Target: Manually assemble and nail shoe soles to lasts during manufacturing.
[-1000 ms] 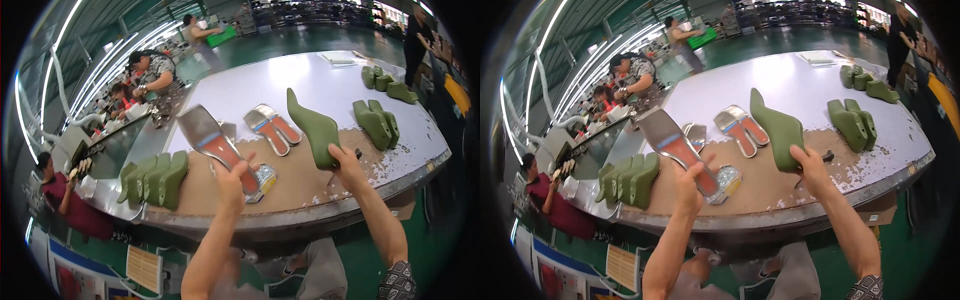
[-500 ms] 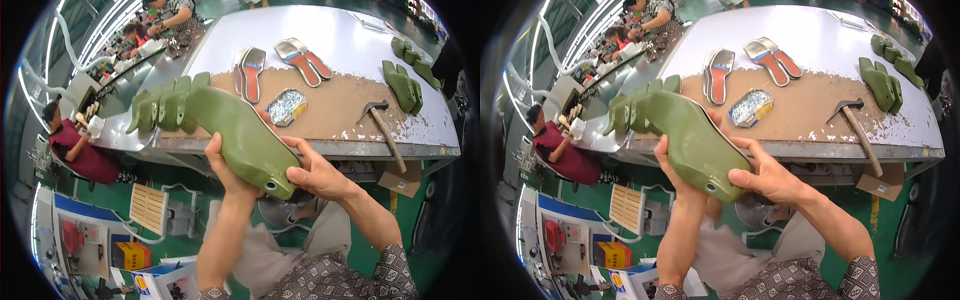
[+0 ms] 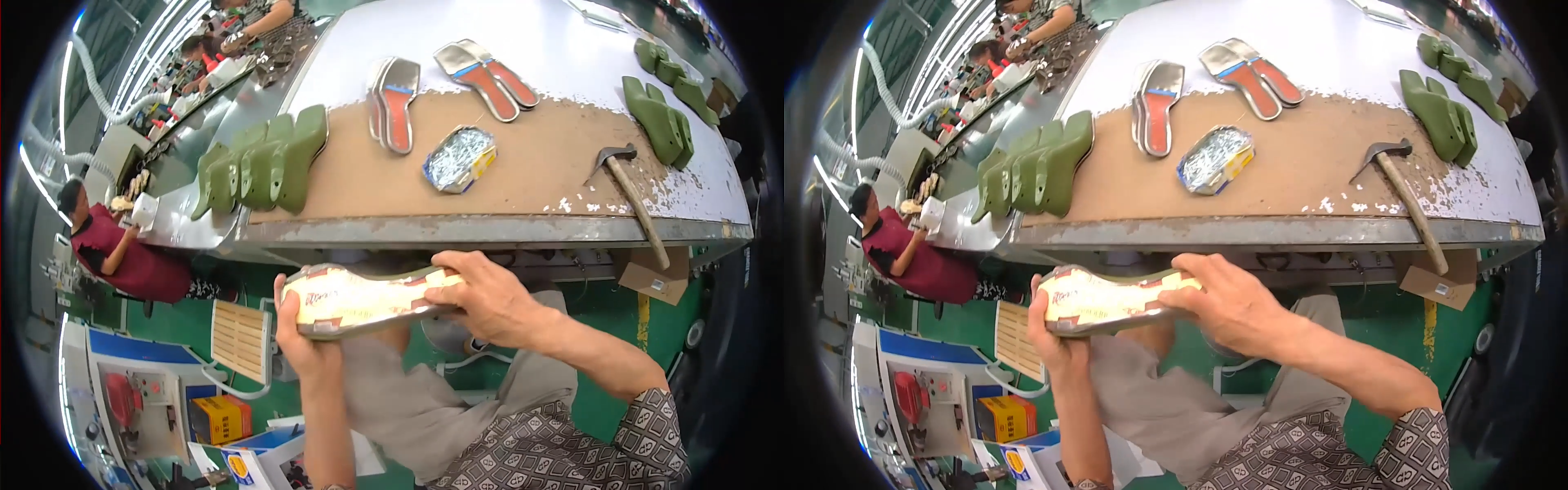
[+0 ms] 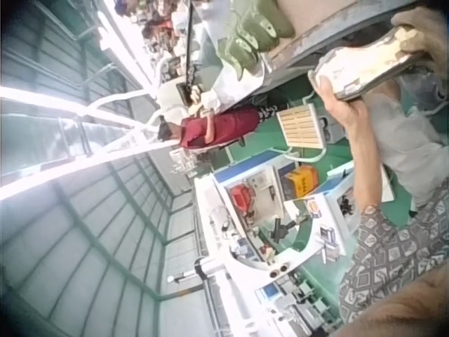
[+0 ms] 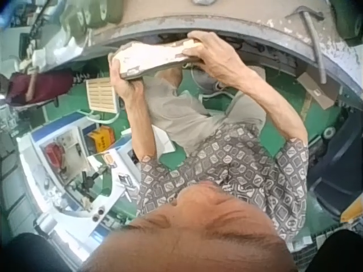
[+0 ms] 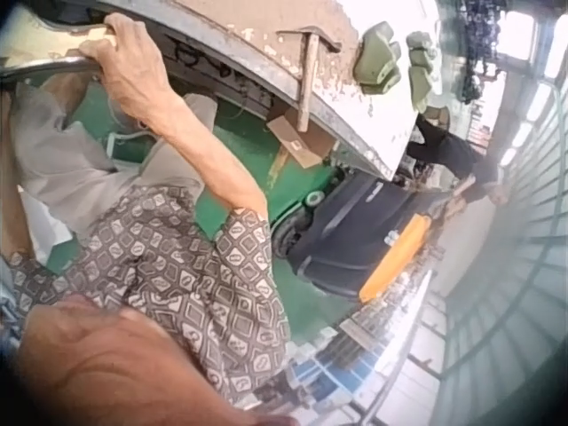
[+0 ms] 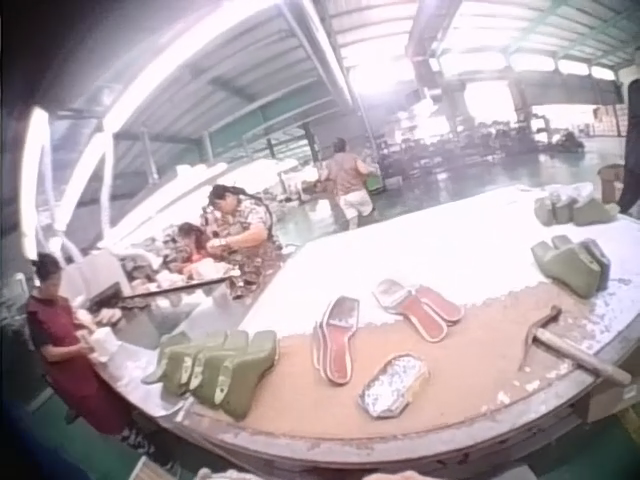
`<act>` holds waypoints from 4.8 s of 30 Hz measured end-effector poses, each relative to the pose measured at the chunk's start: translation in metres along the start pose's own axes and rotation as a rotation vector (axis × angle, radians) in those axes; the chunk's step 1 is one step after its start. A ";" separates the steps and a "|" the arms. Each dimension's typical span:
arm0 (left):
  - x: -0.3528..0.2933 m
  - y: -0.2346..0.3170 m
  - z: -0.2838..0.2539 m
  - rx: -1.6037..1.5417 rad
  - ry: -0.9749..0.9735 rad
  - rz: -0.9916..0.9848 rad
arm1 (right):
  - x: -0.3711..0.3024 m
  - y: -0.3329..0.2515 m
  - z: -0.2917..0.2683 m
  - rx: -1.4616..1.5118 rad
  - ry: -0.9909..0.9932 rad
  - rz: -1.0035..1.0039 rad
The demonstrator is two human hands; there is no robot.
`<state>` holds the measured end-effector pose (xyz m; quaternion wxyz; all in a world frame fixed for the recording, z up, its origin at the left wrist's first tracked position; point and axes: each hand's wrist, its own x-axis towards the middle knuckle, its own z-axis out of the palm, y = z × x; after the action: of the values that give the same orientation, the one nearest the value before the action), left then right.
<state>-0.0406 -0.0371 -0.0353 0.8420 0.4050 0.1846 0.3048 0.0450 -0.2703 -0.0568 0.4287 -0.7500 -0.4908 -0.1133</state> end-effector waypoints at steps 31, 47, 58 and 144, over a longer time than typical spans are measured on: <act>0.124 -0.121 0.171 1.878 -0.974 0.504 | -0.018 -0.008 0.025 -0.005 -0.063 0.035; 0.108 -0.121 0.160 1.434 -0.867 0.871 | -0.018 -0.005 0.031 -0.087 0.038 0.000; -0.018 -0.020 0.050 0.861 -0.637 0.060 | -0.006 0.001 -0.011 0.068 -0.154 -0.026; -0.022 -0.002 0.054 1.783 -1.044 0.439 | -0.087 -0.056 -0.075 0.594 0.278 0.407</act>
<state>-0.0257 -0.0836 -0.0026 0.1410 0.9826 -0.1207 -0.0077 -0.0259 -0.3733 -0.0328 0.7035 -0.6527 -0.2805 0.0204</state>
